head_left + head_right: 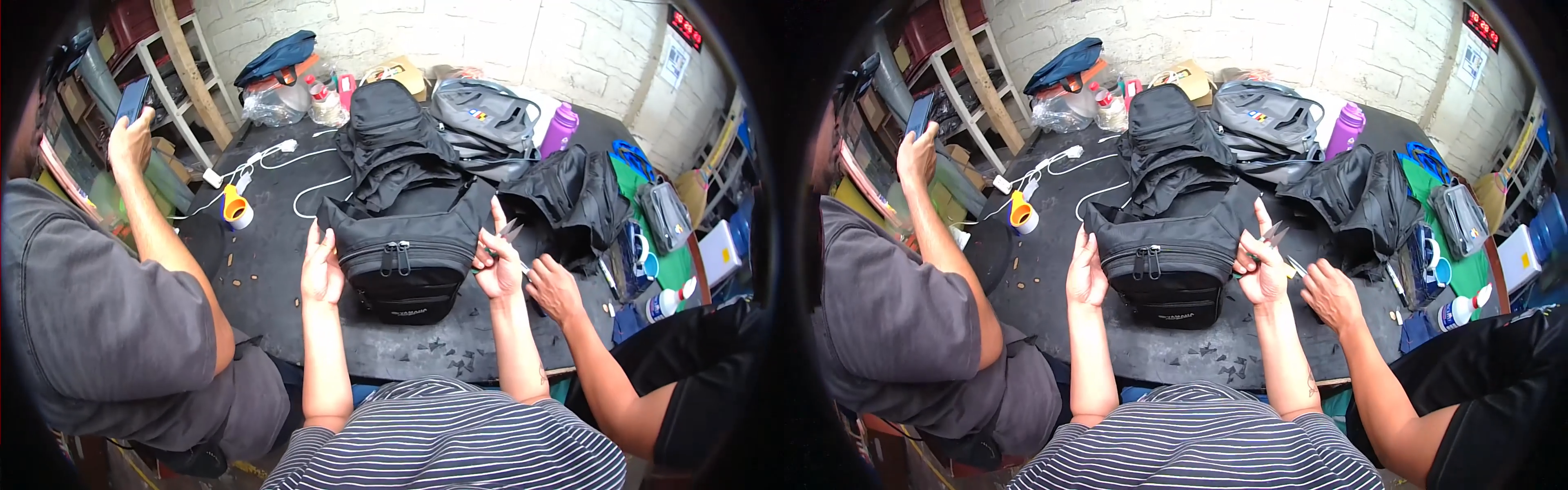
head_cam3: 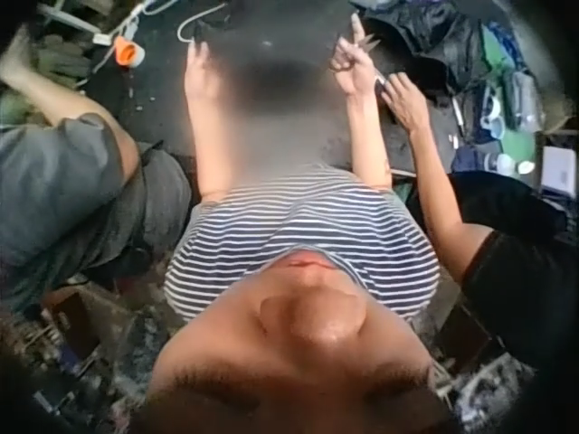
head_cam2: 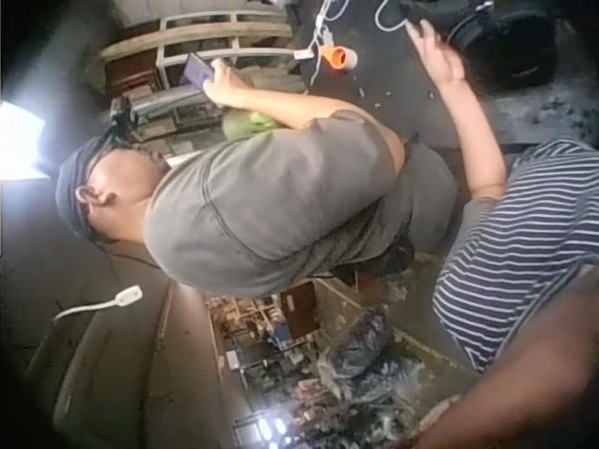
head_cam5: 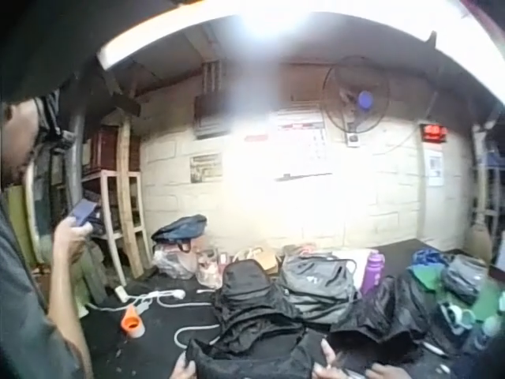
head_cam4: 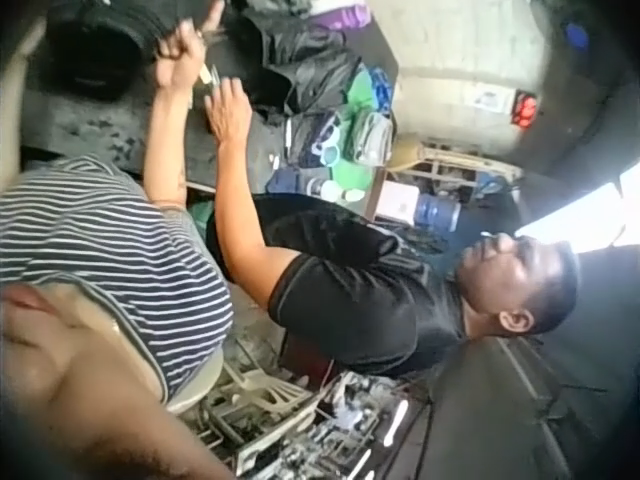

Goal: Inspecting black pouches, trimming loose threads with scissors, and singeing thread ends with a lighter at a workshop table.

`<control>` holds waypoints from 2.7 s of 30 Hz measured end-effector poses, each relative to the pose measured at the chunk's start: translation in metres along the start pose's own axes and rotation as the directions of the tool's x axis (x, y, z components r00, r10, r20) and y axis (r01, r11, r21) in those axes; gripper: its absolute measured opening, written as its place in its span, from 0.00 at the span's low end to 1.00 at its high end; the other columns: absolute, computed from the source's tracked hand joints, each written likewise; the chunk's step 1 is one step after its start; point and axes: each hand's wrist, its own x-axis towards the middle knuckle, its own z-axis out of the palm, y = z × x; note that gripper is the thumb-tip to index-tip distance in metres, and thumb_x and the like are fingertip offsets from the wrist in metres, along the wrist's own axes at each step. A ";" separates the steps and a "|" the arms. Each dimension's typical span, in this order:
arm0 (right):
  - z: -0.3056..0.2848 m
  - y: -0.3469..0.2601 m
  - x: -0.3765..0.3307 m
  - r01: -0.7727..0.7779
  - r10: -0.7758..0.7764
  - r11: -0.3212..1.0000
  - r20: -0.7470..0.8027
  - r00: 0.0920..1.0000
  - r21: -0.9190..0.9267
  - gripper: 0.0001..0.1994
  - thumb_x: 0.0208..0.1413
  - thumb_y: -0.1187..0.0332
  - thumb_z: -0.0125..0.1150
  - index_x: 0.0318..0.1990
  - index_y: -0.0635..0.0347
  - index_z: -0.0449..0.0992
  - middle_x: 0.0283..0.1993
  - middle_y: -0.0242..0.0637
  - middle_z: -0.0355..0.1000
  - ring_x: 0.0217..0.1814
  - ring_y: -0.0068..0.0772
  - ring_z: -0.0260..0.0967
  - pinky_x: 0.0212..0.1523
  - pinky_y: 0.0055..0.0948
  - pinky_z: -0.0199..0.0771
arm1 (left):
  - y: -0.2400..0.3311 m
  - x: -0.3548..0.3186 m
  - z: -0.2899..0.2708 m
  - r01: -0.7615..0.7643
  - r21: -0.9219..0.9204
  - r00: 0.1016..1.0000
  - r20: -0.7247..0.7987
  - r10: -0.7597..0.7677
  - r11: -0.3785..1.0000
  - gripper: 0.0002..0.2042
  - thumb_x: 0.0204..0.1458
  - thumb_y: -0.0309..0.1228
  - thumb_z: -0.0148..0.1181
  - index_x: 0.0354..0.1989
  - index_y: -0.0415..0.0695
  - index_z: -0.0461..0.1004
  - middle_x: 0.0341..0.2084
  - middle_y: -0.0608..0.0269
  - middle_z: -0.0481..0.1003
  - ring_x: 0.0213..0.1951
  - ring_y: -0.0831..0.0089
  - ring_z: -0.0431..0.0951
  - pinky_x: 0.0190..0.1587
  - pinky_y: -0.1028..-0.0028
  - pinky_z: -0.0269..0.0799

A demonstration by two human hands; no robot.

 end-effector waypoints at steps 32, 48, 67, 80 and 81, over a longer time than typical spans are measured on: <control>-0.054 -0.022 -0.031 0.085 -0.269 0.276 0.008 0.963 -0.957 0.31 0.46 0.84 0.53 0.61 0.61 0.55 0.58 0.39 0.57 0.58 0.33 0.57 0.59 0.29 0.58 | 0.039 -0.014 0.091 -0.261 0.554 0.951 0.286 0.114 0.791 0.13 0.49 0.29 0.65 0.32 0.42 0.63 0.22 0.73 0.68 0.26 0.88 0.64 0.30 0.84 0.62; -0.069 -0.007 -0.083 -0.145 -0.343 -0.483 0.035 0.939 -0.863 0.31 0.39 0.75 0.67 0.56 0.57 0.66 0.51 0.47 0.60 0.54 0.52 0.57 0.57 0.43 0.56 | 0.046 -0.029 0.107 -0.561 0.796 0.827 0.528 0.191 0.229 0.16 0.37 0.22 0.61 0.38 0.43 0.70 0.31 0.61 0.68 0.39 0.64 0.70 0.44 0.69 0.66; 0.094 -0.044 -0.004 0.493 -0.399 0.443 0.327 0.856 -0.749 0.35 0.31 0.83 0.54 0.56 0.57 0.62 0.34 0.26 0.57 0.37 0.18 0.56 0.42 0.16 0.58 | 0.020 -0.027 0.116 -0.401 0.547 0.827 0.561 0.034 0.735 0.34 0.34 0.14 0.49 0.58 0.45 0.64 0.39 0.64 0.65 0.43 0.74 0.67 0.50 0.77 0.61; 0.093 -0.015 -0.013 0.403 0.010 0.210 0.414 0.910 -0.891 0.30 0.35 0.70 0.72 0.50 0.63 0.67 0.42 0.38 0.66 0.45 0.32 0.66 0.47 0.29 0.69 | 0.021 -0.034 0.122 -0.758 0.649 0.637 0.758 0.144 -0.064 0.31 0.33 0.17 0.50 0.54 0.43 0.66 0.34 0.55 0.66 0.41 0.57 0.68 0.51 0.62 0.59; 0.090 -0.008 -0.009 0.387 -0.078 0.240 0.380 0.922 -0.890 0.29 0.35 0.72 0.71 0.49 0.63 0.67 0.42 0.38 0.66 0.44 0.32 0.67 0.47 0.29 0.69 | 0.022 -0.034 0.122 -0.752 0.659 0.651 0.745 0.147 -0.008 0.31 0.33 0.16 0.49 0.54 0.42 0.66 0.35 0.55 0.66 0.41 0.56 0.68 0.51 0.62 0.60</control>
